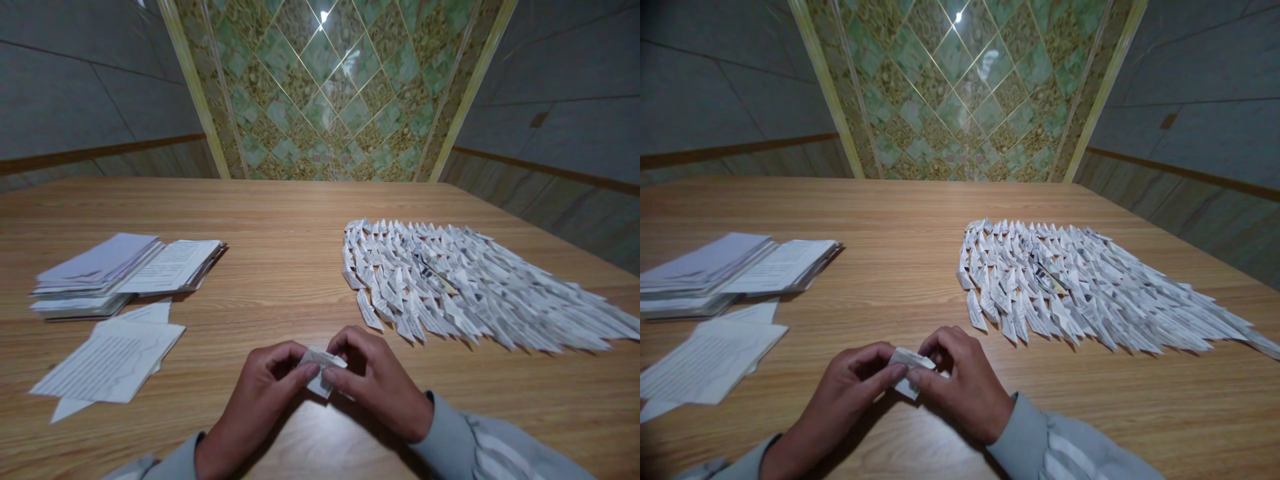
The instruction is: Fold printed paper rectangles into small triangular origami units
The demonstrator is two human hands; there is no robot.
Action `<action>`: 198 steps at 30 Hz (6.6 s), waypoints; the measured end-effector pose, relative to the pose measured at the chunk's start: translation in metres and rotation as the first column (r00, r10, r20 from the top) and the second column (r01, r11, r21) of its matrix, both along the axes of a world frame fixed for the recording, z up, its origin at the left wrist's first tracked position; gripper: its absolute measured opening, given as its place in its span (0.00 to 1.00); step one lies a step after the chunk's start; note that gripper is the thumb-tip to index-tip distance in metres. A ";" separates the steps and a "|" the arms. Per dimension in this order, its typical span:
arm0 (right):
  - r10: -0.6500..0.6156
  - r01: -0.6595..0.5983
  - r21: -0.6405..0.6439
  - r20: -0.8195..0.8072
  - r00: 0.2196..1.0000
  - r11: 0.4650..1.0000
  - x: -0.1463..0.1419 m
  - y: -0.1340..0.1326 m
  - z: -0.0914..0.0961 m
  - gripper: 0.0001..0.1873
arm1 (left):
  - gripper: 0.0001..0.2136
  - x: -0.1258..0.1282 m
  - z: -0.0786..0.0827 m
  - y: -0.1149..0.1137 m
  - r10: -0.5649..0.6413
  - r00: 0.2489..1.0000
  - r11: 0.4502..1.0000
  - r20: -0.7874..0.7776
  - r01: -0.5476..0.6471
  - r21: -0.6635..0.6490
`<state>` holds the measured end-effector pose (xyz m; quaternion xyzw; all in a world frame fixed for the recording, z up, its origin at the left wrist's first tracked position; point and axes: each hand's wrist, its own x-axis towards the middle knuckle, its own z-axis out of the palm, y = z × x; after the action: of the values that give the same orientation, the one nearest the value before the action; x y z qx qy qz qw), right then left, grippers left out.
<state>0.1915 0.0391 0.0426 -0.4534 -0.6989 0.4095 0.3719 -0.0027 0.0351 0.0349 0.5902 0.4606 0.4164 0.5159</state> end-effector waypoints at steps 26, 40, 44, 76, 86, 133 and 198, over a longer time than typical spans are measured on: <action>0.036 -0.068 -0.138 -0.227 0.973 0.988 0.005 0.006 -0.009 0.23 | 0.10 -0.001 -0.005 0.002 -0.112 0.986 0.981 0.119 0.129 -0.146; 0.111 -0.194 -0.234 -0.327 0.938 0.953 0.005 0.004 -0.011 0.23 | 0.17 -0.004 -0.007 0.005 -0.241 0.953 0.937 0.186 0.278 -0.210; 0.052 -0.142 -0.248 -0.337 0.940 0.958 0.010 0.009 -0.011 0.25 | 0.15 -0.008 -0.006 0.011 -0.274 0.940 0.919 0.203 0.318 -0.234; 0.017 -0.023 -0.096 -0.067 0.998 0.995 -0.002 0.001 -0.008 0.11 | 0.08 -0.008 -0.008 0.007 -0.104 0.990 0.991 0.092 0.111 -0.073; -0.114 -0.114 0.520 0.386 0.915 0.847 0.007 0.004 -0.015 0.08 | 0.04 -0.010 -0.005 0.005 0.015 0.887 0.811 -0.462 0.260 0.524; -0.010 -0.131 0.177 0.630 0.776 0.975 0.012 -0.001 -0.010 0.09 | 0.06 -0.005 -0.019 0.007 0.078 0.618 0.823 -0.783 0.403 0.400; -0.014 -0.048 0.397 0.152 0.988 0.916 0.011 -0.001 -0.014 0.11 | 0.06 -0.003 -0.017 0.006 -0.052 0.957 0.933 -0.284 0.148 0.329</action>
<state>0.2026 0.0377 0.0286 -0.3917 -0.7980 0.2255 0.3987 -0.0054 0.0407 0.0184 0.7458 0.4154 0.3794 0.3568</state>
